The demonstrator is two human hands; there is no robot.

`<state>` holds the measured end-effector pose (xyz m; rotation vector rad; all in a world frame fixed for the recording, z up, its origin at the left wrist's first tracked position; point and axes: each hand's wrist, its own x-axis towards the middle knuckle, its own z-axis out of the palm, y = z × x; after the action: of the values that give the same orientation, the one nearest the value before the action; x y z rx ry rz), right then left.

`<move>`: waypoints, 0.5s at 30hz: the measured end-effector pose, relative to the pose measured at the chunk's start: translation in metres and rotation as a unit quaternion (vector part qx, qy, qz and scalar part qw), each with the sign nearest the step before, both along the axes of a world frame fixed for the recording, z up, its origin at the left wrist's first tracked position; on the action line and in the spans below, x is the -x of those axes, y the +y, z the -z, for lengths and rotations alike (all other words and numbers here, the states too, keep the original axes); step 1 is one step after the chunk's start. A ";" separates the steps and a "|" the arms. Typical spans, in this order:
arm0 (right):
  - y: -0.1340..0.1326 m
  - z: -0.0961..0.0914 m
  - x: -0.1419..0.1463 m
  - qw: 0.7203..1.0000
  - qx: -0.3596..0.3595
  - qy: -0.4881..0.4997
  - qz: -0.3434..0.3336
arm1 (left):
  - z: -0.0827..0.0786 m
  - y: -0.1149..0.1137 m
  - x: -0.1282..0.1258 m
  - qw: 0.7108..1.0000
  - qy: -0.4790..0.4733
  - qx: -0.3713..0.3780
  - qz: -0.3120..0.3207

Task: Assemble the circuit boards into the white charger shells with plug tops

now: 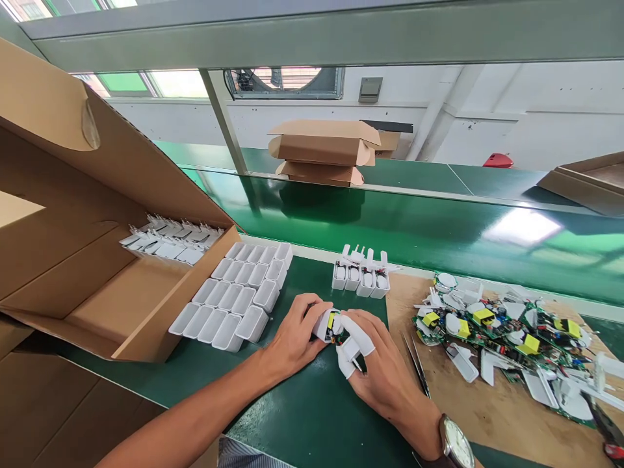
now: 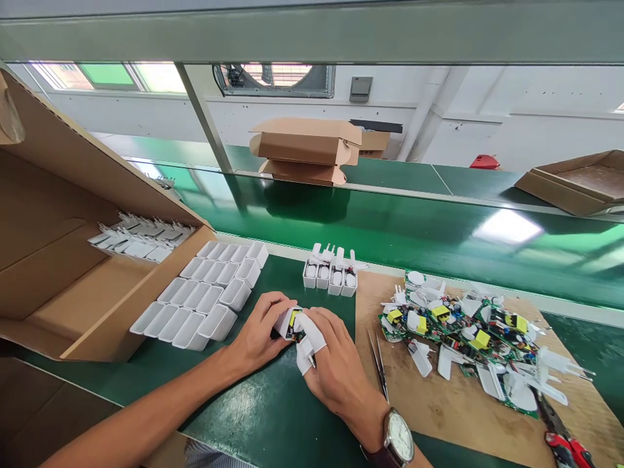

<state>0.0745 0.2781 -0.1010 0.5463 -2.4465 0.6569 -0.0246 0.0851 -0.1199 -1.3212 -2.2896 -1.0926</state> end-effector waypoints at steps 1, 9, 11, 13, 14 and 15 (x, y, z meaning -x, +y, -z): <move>0.000 0.000 -0.001 1.000 -0.001 -0.001 -0.001 | 0.000 0.000 0.000 1.000 -0.003 -0.002 0.001; -0.002 0.002 -0.001 1.000 -0.016 0.008 0.015 | 0.005 -0.001 0.000 0.998 -0.054 0.000 0.030; -0.002 0.005 0.001 0.999 -0.021 0.020 0.021 | 0.005 -0.001 0.001 0.996 -0.073 0.000 0.046; -0.001 0.008 0.003 0.998 -0.029 0.038 0.032 | 0.003 -0.001 0.002 0.992 -0.100 0.003 0.083; 0.000 0.009 0.005 0.998 -0.031 0.050 0.038 | 0.001 -0.001 0.002 0.988 -0.117 0.003 0.104; 0.003 0.010 0.006 0.997 -0.029 0.062 0.042 | 0.000 -0.001 0.003 0.984 -0.133 0.003 0.119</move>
<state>0.0687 0.2809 -0.1109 0.4881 -2.3646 0.5032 -0.0273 0.0840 -0.1195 -1.5681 -2.3615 -1.4193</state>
